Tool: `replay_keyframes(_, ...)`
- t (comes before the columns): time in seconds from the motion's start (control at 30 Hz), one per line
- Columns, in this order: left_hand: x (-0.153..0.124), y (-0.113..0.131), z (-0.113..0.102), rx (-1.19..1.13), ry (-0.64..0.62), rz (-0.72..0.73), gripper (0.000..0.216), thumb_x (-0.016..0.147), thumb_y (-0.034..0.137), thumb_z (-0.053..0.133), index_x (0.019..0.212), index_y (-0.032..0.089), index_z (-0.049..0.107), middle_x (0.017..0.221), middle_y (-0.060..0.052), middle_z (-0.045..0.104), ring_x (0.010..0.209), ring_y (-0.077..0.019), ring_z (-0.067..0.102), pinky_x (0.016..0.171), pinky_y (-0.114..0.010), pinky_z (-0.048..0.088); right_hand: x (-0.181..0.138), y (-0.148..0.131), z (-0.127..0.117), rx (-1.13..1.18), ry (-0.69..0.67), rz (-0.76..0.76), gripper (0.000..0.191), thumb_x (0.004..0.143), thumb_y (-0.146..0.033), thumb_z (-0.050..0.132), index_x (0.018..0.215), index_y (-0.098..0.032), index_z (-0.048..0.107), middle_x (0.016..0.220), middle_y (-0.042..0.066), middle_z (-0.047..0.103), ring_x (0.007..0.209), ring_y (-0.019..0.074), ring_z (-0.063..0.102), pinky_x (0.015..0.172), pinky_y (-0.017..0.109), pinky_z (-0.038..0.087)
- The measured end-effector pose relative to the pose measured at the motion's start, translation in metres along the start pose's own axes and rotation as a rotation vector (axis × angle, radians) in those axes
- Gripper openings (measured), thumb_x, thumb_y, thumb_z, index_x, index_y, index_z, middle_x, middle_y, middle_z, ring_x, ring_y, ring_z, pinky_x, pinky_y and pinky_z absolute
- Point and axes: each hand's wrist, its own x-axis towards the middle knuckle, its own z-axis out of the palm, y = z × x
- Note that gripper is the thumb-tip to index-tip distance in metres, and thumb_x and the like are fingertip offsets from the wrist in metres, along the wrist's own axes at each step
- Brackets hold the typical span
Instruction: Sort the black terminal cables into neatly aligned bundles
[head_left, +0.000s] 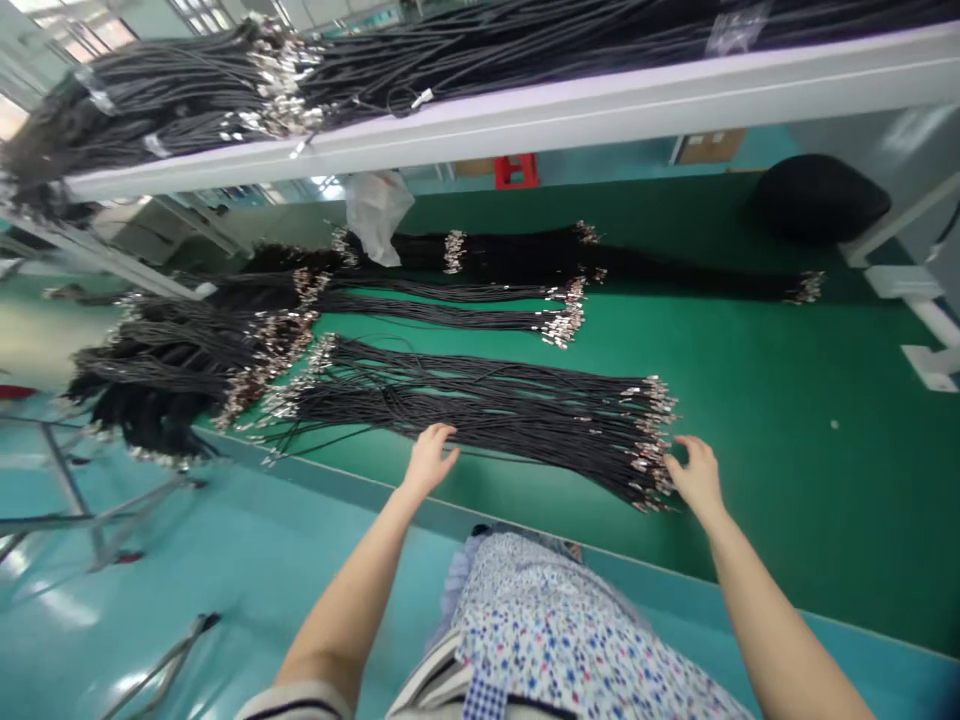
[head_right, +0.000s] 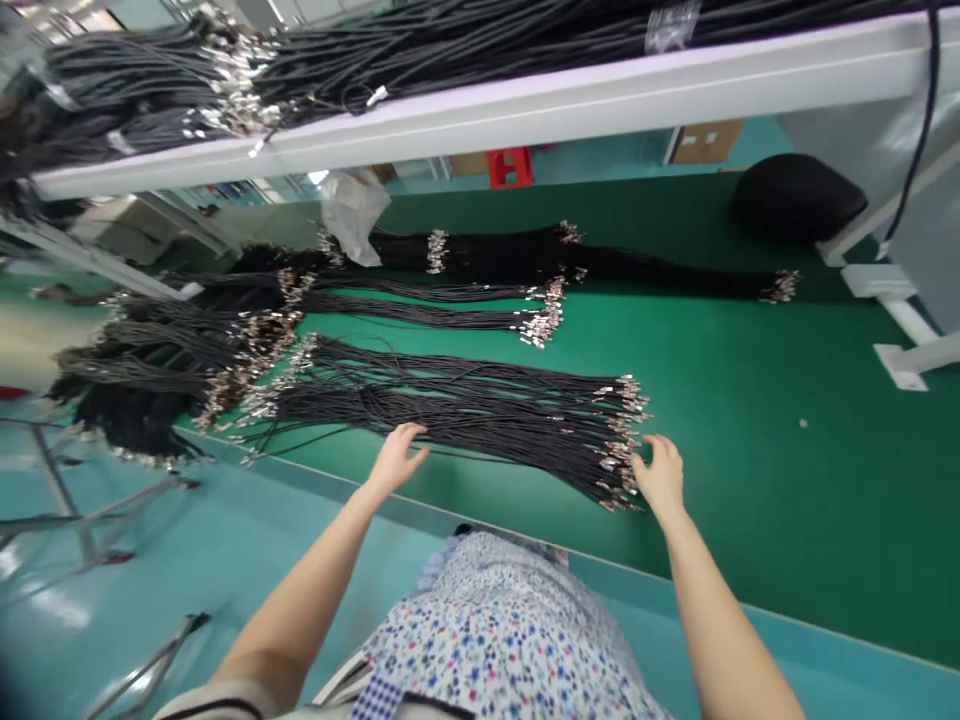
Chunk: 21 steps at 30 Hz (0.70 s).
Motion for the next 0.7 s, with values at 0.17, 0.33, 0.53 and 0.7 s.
replay_keyframes(0.17,0.026,0.038,0.004,-0.097,0.008,0.125,0.031,0.08,0.028,0.052,0.11,0.02,0.053,0.117,-0.008,0.053,0.113,-0.0199,0.047,0.098,-0.036,0.038,-0.063,0.008,-0.011,0.006,0.043,0.019,0.04,0.074,-0.047,0.042,0.095,-0.016,0.056,0.103,0.015,0.057,0.106,0.029,0.048,0.094,0.046,0.037)
replay_keyframes(0.33,0.119,0.099,0.009,-0.066,-0.128,0.28,0.034,0.084,0.027,0.048,0.116,0.016,0.051,0.126,-0.01,0.048,0.12,-0.0202,0.041,0.104,-0.033,0.031,-0.119,-0.003,-0.011,0.026,0.041,0.079,0.038,0.074,-0.048,0.042,0.092,-0.017,0.055,0.099,0.014,0.059,0.1,0.0285,0.053,0.091,0.047,0.041)
replay_keyframes(0.53,0.205,0.182,0.05,-0.016,-0.332,0.431,0.031,0.09,0.025,0.034,0.111,0.014,0.055,0.116,-0.014,0.055,0.11,-0.0206,0.05,0.096,-0.034,0.038,-0.167,-0.067,0.002,0.121,0.029,0.16,0.03,0.075,-0.044,0.044,0.089,-0.021,0.058,0.096,0.011,0.062,0.094,0.0265,0.06,0.087,0.045,0.047)
replay_keyframes(0.7,0.236,0.218,0.082,0.048,-0.494,0.517,0.04,0.08,0.037,0.055,0.113,0.014,0.052,0.124,-0.018,0.048,0.118,-0.0293,0.045,0.093,-0.039,0.04,-0.188,-0.129,0.025,0.24,0.001,0.233,0.024,0.076,-0.038,0.046,0.091,-0.027,0.061,0.094,0.006,0.065,0.086,0.0248,0.064,0.079,0.041,0.053)
